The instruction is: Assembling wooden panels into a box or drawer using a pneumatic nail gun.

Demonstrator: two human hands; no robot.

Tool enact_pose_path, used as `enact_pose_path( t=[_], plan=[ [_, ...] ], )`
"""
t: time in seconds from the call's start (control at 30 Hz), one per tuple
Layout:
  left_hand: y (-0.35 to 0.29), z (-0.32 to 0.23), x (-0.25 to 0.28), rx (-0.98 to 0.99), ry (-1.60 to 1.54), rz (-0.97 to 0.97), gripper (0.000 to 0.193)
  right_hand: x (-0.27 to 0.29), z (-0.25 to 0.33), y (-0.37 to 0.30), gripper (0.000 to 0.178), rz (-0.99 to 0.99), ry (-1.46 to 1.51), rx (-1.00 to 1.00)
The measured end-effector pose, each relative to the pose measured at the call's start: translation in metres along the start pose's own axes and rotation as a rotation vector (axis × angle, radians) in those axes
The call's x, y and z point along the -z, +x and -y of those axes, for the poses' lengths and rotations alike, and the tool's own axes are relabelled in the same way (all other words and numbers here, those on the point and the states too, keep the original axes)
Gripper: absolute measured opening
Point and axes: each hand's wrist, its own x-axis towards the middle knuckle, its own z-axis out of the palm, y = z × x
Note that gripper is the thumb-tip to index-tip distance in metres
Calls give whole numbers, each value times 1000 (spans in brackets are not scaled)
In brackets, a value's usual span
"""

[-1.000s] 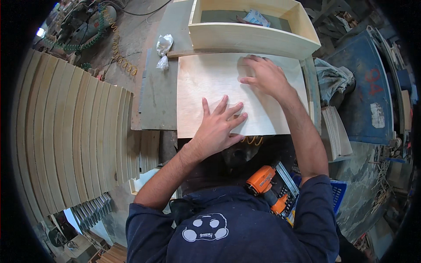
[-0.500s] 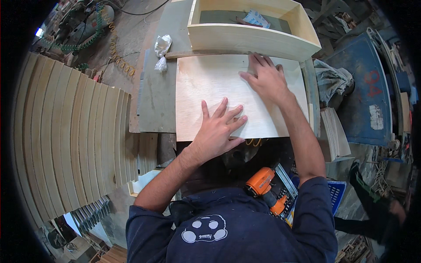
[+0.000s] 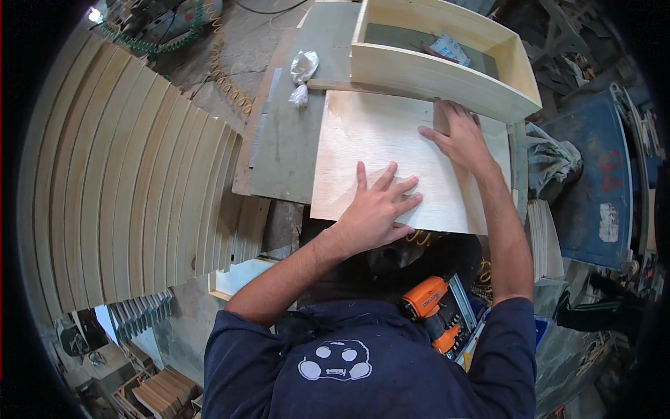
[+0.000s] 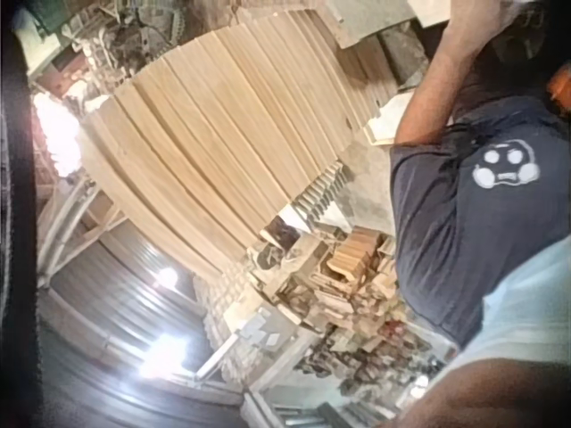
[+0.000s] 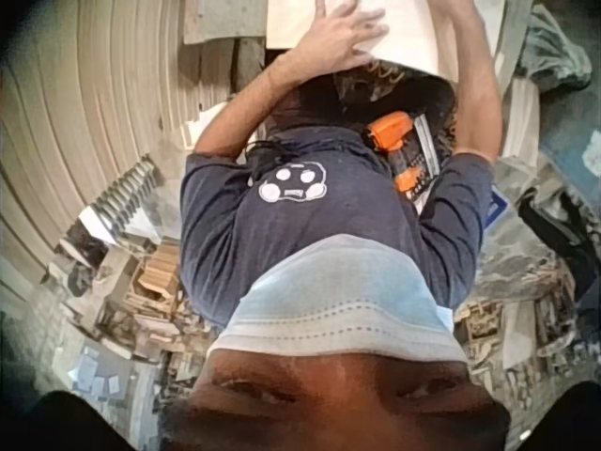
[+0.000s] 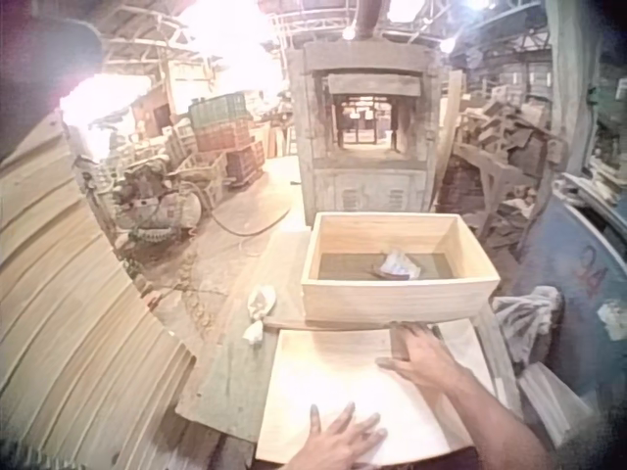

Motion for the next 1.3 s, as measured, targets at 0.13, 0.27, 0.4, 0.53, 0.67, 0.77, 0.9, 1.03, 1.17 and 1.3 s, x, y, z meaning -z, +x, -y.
enact_pose_path(
  t=[0.13,0.27,0.4,0.53,0.67,0.77,0.9,1.03,1.17,1.3],
  plan=[
    [1,-1,2,-11,-53,-20,56,-9,-7,3,74,-82,105,57],
    [0,-1,6,33,-44,8,57,-13,-8,10,73,-118,92,34],
    [5,-5,7,48,-14,29,59,-6,-16,14,69,-55,125,-16],
    [3,-5,4,55,-36,20,57,2,-13,2,64,-81,188,-29],
    [2,-7,8,71,-70,20,55,32,-20,-44,61,-245,82,-299],
    [7,-5,12,82,-90,53,52,30,-65,-88,57,-328,34,-499],
    [5,26,6,240,-58,-35,52,30,-89,-117,44,-186,476,-605],
    [-17,83,24,436,195,-528,56,36,-89,-126,39,-159,462,-593],
    [-21,104,39,725,-739,-319,44,35,-94,-134,36,-195,478,-545],
    [-11,105,35,679,-811,-288,38,35,-108,-148,31,-178,494,-552]
  ],
)
